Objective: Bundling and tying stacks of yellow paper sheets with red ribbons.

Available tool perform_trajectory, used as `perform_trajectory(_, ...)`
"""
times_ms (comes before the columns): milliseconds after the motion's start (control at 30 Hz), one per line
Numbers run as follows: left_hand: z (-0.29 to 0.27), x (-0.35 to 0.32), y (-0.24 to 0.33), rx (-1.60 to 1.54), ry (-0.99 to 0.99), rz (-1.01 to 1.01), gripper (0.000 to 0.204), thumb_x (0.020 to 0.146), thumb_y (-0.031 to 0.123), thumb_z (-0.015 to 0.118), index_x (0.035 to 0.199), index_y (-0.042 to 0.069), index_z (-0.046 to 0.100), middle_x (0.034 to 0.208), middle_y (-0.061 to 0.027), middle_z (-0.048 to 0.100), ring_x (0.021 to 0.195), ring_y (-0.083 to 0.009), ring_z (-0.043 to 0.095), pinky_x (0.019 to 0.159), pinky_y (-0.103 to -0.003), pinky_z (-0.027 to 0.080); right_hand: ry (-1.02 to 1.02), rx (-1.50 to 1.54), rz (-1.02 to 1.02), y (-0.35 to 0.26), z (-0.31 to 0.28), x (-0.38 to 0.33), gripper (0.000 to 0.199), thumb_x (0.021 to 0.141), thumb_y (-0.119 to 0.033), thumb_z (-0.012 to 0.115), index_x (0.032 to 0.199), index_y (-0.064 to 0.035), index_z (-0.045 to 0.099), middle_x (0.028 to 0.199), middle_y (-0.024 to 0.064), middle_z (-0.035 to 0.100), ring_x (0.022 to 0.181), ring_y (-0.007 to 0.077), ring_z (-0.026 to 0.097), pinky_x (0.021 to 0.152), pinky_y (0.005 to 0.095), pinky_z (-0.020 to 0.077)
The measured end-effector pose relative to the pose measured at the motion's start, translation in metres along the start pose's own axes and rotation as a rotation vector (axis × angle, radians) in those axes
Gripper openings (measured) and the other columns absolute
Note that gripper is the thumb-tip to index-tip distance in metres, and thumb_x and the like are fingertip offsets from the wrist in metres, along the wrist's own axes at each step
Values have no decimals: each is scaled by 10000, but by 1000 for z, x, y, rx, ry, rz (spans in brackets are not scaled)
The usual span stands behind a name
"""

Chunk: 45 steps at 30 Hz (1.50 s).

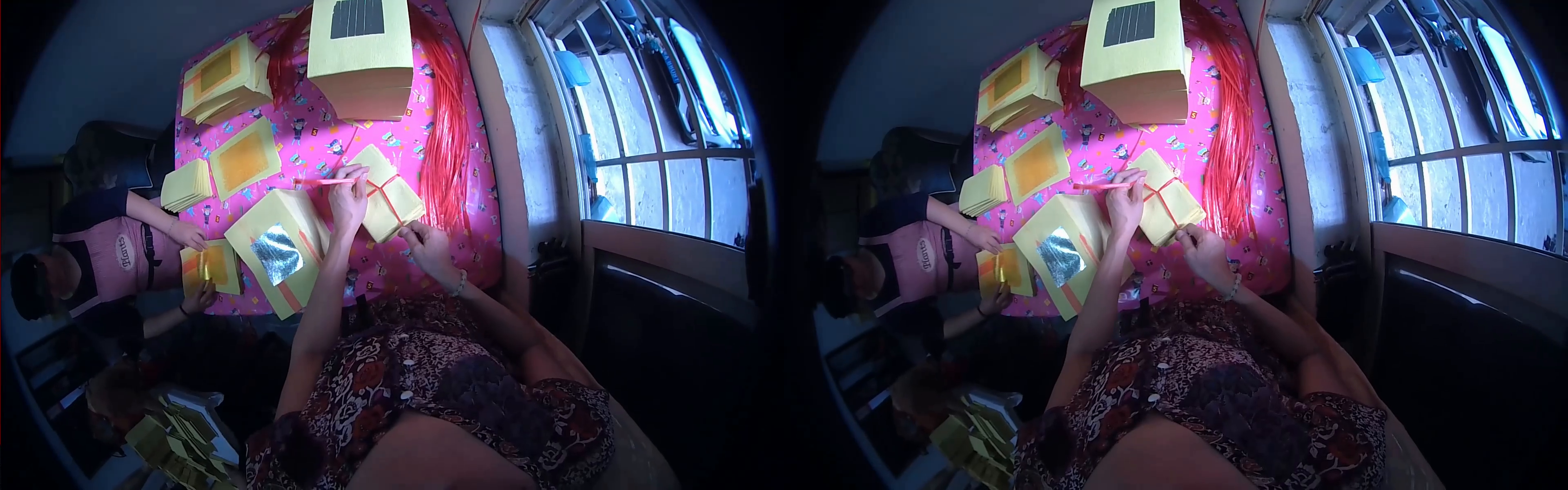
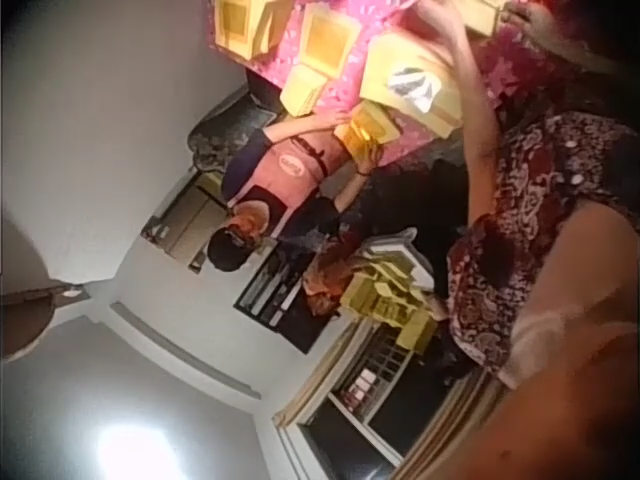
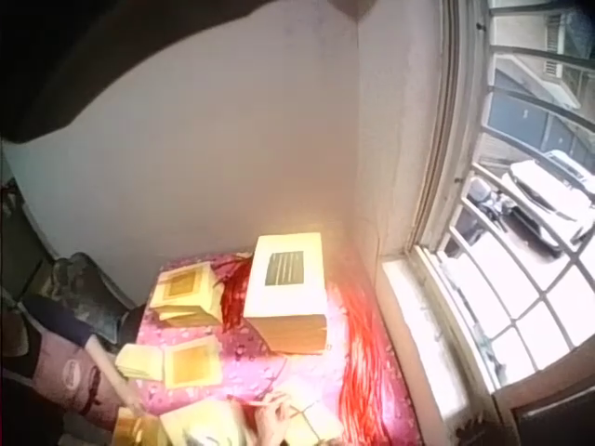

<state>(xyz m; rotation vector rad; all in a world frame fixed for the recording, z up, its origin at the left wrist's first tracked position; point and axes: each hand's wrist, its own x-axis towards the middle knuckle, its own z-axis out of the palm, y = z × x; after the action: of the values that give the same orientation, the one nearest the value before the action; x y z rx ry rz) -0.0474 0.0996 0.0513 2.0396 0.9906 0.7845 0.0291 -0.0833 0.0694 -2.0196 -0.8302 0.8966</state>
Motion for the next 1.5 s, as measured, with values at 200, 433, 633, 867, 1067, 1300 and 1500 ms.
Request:
perform_trajectory(200,-6,11,-7,-9,-52,-7,144,881,112,597,953,37,697,943,-116,678,862,-264,652,764,-335,502,-55,393,193,13,8,-16,200,917,-189,583,910,-4,660,663,32,624,610,73,555,549,286,445)
perform_trajectory(433,-2,14,-29,-111,-50,-189,173,895,146,614,970,14,697,888,-91,697,712,-164,652,656,-291,499,-86,684,233,15,25,-16,240,943,-211,547,872,-16,667,714,-29,591,627,83,532,580,248,433)
perform_trajectory(633,-1,22,-34,-338,12,-435,275,937,183,578,993,-70,670,921,-75,694,487,-102,605,483,-207,491,-337,885,561,59,18,-10,259,965,-259,520,917,-50,665,799,-18,609,694,78,539,650,234,447)
perform_trajectory(867,-8,37,-45,-435,-27,-615,231,935,171,575,1032,-15,672,951,-85,695,668,-92,636,439,-217,506,-243,833,509,57,22,-9,266,966,-271,526,911,-46,657,838,-1,610,740,78,553,665,232,464)
perform_trajectory(1067,-9,60,-42,-201,-233,-684,223,915,223,605,992,36,699,906,-44,700,661,-67,603,447,-215,458,-165,883,463,68,22,-14,279,966,-282,521,885,-54,658,780,-15,593,670,61,530,602,221,446)
perform_trajectory(1300,-5,90,-84,161,-437,-531,267,805,294,708,864,35,731,746,-85,705,654,-167,657,650,-313,497,-111,768,536,82,31,-5,268,978,-319,484,881,-112,624,561,-80,424,414,25,317,383,205,222)
perform_trajectory(1500,7,100,-98,71,-538,-627,199,875,188,666,893,-5,709,832,-68,704,694,-117,642,609,-240,505,-155,804,608,98,45,-1,264,980,-333,480,897,-117,607,571,-76,401,437,35,300,398,210,236)
